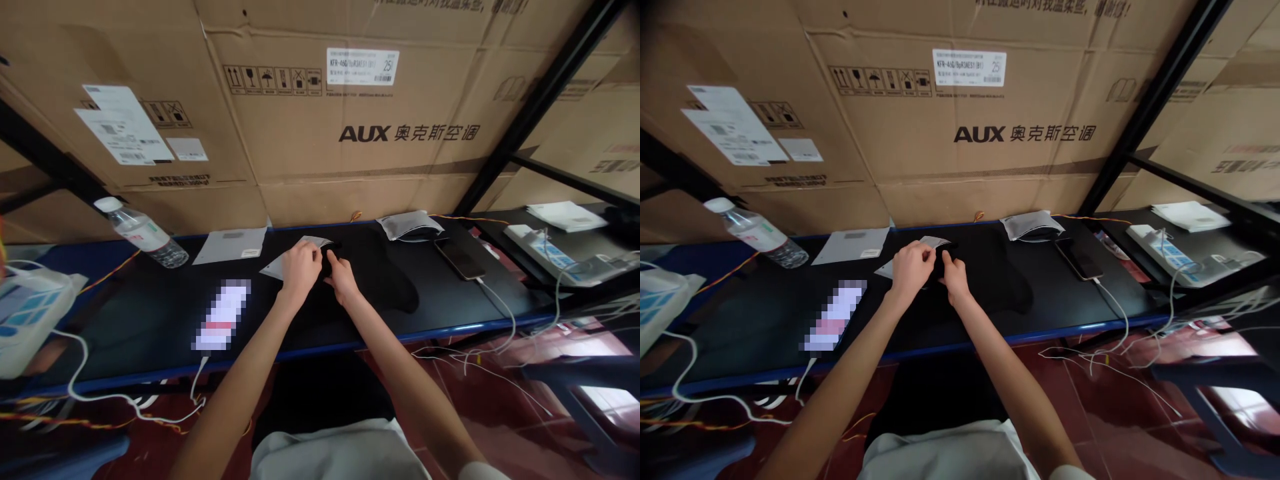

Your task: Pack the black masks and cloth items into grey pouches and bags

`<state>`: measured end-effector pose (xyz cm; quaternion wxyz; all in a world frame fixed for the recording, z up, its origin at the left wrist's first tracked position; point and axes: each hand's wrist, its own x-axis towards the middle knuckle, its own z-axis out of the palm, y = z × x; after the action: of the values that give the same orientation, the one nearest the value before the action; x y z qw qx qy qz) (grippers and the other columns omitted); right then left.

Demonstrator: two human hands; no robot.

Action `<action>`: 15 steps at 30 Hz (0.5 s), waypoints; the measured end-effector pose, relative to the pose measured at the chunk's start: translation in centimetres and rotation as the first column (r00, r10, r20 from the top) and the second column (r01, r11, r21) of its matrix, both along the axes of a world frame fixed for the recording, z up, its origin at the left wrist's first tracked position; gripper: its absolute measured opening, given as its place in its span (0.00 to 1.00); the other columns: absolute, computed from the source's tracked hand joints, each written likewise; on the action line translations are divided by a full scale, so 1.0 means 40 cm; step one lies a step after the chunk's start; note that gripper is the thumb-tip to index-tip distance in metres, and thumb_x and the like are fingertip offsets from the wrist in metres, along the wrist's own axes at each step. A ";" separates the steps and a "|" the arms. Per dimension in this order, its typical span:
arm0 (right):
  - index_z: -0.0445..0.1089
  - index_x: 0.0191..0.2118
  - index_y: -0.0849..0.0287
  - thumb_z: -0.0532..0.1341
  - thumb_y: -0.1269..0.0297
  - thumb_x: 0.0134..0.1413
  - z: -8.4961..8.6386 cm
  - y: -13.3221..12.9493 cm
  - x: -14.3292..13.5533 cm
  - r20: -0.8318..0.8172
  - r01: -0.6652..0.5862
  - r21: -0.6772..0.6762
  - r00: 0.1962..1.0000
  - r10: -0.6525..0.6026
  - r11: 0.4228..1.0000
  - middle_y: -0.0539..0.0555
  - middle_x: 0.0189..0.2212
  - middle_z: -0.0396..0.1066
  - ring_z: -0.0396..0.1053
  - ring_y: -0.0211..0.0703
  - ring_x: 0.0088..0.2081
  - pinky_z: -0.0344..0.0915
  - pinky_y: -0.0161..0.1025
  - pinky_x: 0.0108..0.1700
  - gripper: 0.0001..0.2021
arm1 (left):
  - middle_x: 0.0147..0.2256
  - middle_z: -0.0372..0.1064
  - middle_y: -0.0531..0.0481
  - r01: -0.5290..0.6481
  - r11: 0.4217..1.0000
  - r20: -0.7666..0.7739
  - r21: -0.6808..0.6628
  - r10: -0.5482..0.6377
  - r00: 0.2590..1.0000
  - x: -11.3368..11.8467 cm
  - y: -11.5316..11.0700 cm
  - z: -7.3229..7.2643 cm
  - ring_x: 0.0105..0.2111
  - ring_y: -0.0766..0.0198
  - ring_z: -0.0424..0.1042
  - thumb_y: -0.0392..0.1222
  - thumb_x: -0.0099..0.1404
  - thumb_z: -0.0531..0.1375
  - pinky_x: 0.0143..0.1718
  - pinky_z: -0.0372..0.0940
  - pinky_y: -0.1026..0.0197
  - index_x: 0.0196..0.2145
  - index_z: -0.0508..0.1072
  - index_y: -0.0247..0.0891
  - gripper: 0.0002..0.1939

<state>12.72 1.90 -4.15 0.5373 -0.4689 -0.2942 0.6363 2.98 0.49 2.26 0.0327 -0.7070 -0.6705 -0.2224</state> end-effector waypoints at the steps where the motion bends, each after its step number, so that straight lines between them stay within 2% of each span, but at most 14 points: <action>1: 0.66 0.33 0.55 0.67 0.46 0.54 -0.002 0.001 -0.002 0.026 0.017 -0.001 1.000 -0.017 1.000 0.48 0.26 0.67 0.69 0.43 0.34 0.71 0.39 0.35 0.17 | 0.40 0.76 0.42 0.036 0.999 -0.002 0.031 -0.036 0.999 0.001 -0.005 -0.009 0.40 0.54 0.77 0.40 0.74 0.53 0.41 0.67 0.56 0.37 0.80 0.38 0.15; 4: 0.66 0.30 0.57 0.66 0.50 0.55 -0.005 0.011 -0.011 0.101 0.034 0.021 0.994 -0.036 0.999 0.48 0.25 0.67 0.68 0.42 0.33 0.69 0.36 0.33 0.16 | 0.39 0.75 0.43 0.143 0.985 -0.012 0.098 -0.142 0.990 0.004 -0.017 -0.034 0.40 0.56 0.75 0.40 0.76 0.50 0.42 0.65 0.57 0.36 0.78 0.38 0.18; 7: 0.65 0.27 0.57 0.66 0.55 0.54 -0.003 0.029 -0.020 0.127 0.017 0.036 0.992 -0.021 0.999 0.46 0.23 0.66 0.67 0.40 0.31 0.68 0.35 0.33 0.14 | 0.38 0.74 0.43 0.191 0.972 0.006 0.137 -0.193 0.981 -0.004 -0.021 -0.050 0.41 0.58 0.75 0.41 0.78 0.48 0.44 0.65 0.59 0.36 0.78 0.38 0.20; 11: 0.67 0.28 0.58 0.66 0.59 0.53 0.005 0.053 -0.040 0.080 -0.007 0.037 0.997 0.004 0.999 0.47 0.23 0.68 0.69 0.40 0.31 0.69 0.35 0.34 0.10 | 0.39 0.74 0.44 0.191 0.971 0.025 0.146 -0.197 0.980 -0.029 -0.047 -0.067 0.43 0.56 0.74 0.41 0.78 0.48 0.47 0.65 0.58 0.39 0.78 0.40 0.19; 13: 0.68 0.31 0.58 0.67 0.57 0.54 0.010 0.061 -0.049 0.023 -0.033 0.030 0.999 0.032 0.999 0.49 0.25 0.71 0.71 0.42 0.31 0.70 0.37 0.34 0.11 | 0.42 0.74 0.43 0.177 0.970 0.035 0.168 -0.185 0.982 -0.043 -0.078 -0.084 0.47 0.54 0.73 0.40 0.76 0.51 0.51 0.65 0.56 0.43 0.78 0.41 0.15; 15: 0.69 0.34 0.57 0.67 0.53 0.55 0.017 0.064 -0.047 -0.042 -0.069 0.028 0.997 0.071 0.997 0.51 0.27 0.74 0.73 0.44 0.32 0.72 0.39 0.35 0.13 | 0.46 0.72 0.41 0.091 0.973 0.085 0.210 -0.111 0.990 -0.057 -0.114 -0.108 0.50 0.52 0.72 0.41 0.74 0.55 0.53 0.65 0.54 0.48 0.76 0.41 0.11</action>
<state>10.84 4.46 -3.49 0.5270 -0.4374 -0.3070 0.6609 0.69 -4.07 -2.06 0.0620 -0.7216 -0.6077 -0.3257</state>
